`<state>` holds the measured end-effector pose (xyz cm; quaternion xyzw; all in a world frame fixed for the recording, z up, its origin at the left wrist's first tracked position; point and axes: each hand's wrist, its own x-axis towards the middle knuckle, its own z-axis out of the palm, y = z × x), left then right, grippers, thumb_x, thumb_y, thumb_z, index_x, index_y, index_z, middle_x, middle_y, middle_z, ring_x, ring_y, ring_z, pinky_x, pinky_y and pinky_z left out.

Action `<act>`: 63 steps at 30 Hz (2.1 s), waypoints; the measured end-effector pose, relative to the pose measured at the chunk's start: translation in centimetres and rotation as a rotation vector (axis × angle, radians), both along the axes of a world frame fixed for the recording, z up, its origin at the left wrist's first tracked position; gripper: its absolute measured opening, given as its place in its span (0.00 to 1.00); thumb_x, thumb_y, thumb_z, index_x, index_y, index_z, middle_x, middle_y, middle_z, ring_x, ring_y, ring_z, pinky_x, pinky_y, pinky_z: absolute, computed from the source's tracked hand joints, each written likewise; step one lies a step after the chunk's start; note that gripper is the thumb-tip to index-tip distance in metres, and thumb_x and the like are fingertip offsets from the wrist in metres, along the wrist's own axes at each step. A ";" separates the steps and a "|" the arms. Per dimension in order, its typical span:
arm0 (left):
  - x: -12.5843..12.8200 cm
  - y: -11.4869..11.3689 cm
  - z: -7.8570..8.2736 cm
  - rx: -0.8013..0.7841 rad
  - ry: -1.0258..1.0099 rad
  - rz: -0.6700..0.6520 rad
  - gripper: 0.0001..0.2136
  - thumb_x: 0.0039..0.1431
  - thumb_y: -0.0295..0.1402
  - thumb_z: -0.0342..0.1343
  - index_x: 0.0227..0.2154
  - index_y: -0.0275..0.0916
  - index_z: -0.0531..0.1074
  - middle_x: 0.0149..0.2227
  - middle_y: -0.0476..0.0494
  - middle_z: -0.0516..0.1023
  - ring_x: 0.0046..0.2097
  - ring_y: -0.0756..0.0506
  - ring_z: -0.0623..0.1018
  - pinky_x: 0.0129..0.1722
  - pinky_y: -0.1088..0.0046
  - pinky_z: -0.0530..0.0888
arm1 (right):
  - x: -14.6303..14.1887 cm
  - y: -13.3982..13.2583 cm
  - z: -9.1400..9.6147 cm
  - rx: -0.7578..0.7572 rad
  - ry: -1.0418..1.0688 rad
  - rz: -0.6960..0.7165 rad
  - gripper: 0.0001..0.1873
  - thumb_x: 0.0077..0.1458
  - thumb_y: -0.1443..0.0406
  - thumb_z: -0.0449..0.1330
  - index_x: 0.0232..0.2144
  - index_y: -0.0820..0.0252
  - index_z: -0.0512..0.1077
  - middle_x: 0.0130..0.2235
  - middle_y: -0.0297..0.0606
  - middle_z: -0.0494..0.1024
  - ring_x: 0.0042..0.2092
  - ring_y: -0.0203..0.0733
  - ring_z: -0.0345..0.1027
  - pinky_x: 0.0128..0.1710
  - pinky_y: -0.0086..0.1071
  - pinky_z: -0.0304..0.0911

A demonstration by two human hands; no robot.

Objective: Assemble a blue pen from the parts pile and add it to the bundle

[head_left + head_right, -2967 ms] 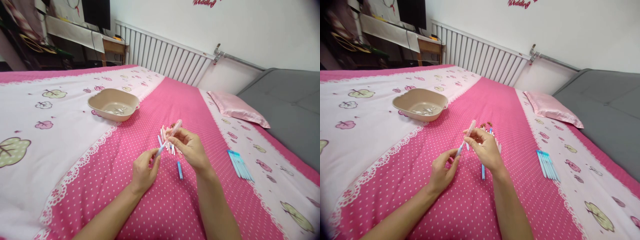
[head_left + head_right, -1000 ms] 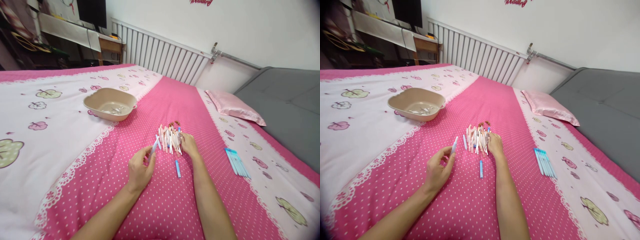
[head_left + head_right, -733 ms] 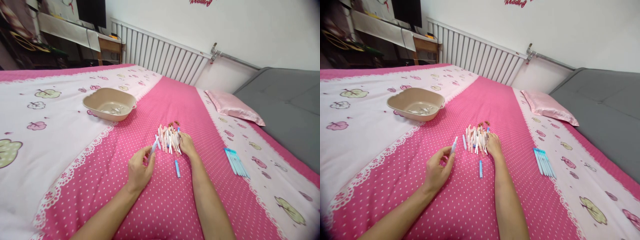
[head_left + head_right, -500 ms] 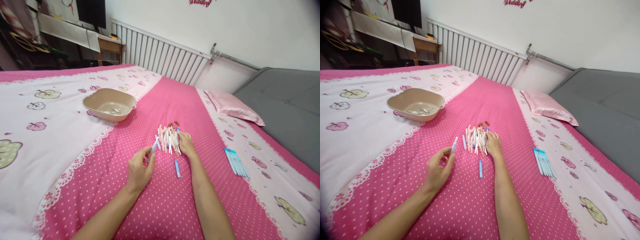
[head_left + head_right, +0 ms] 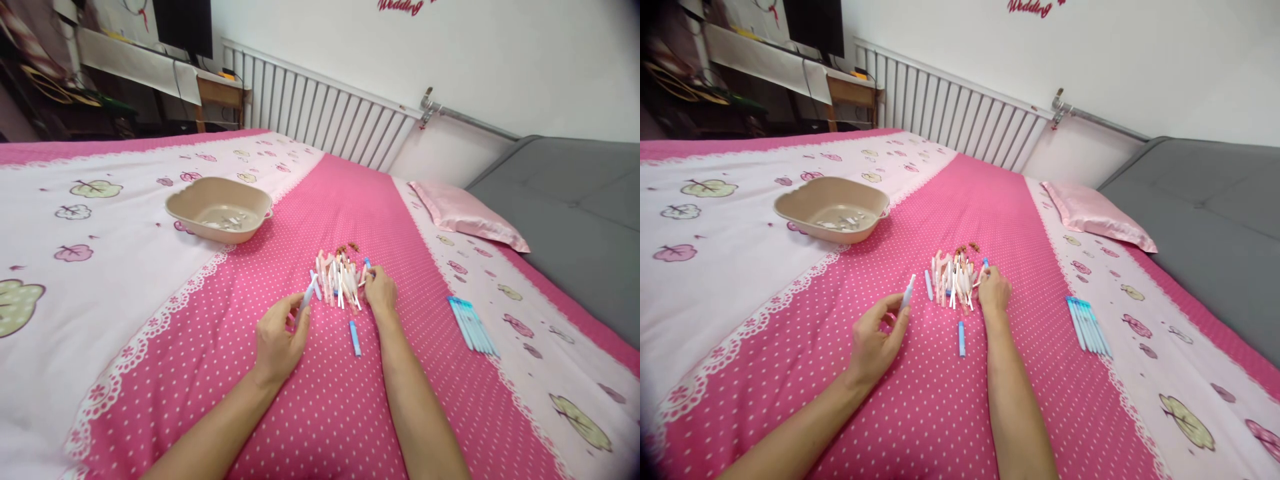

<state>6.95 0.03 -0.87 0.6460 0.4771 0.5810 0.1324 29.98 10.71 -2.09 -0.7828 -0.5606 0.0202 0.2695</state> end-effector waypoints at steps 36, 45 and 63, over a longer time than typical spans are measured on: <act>-0.2 -0.1 -0.3 -0.254 -0.048 0.021 0.08 0.60 0.33 0.43 0.40 0.37 0.63 0.30 0.48 0.71 0.29 0.48 0.71 0.30 0.71 0.66 | -6.0 -5.2 8.2 -0.529 0.802 0.936 0.19 0.48 0.51 0.63 0.26 0.62 0.70 0.25 0.31 0.67 0.29 0.34 0.58 0.33 0.30 0.54; -0.1 -0.3 0.0 -0.262 -0.023 -0.118 0.09 0.60 0.35 0.46 0.41 0.37 0.61 0.28 0.51 0.67 0.27 0.50 0.68 0.28 0.74 0.64 | -6.5 -5.4 8.2 -0.540 0.787 0.971 0.19 0.49 0.51 0.61 0.29 0.62 0.70 0.26 0.32 0.67 0.30 0.35 0.58 0.35 0.32 0.54; 0.0 0.0 -0.1 -0.308 -0.007 -0.101 0.11 0.59 0.38 0.49 0.42 0.38 0.62 0.26 0.54 0.64 0.26 0.51 0.66 0.27 0.75 0.63 | -3.6 -4.7 8.3 -0.249 1.049 0.637 0.14 0.47 0.58 0.64 0.36 0.57 0.72 0.36 0.35 0.75 0.40 0.37 0.68 0.47 0.35 0.59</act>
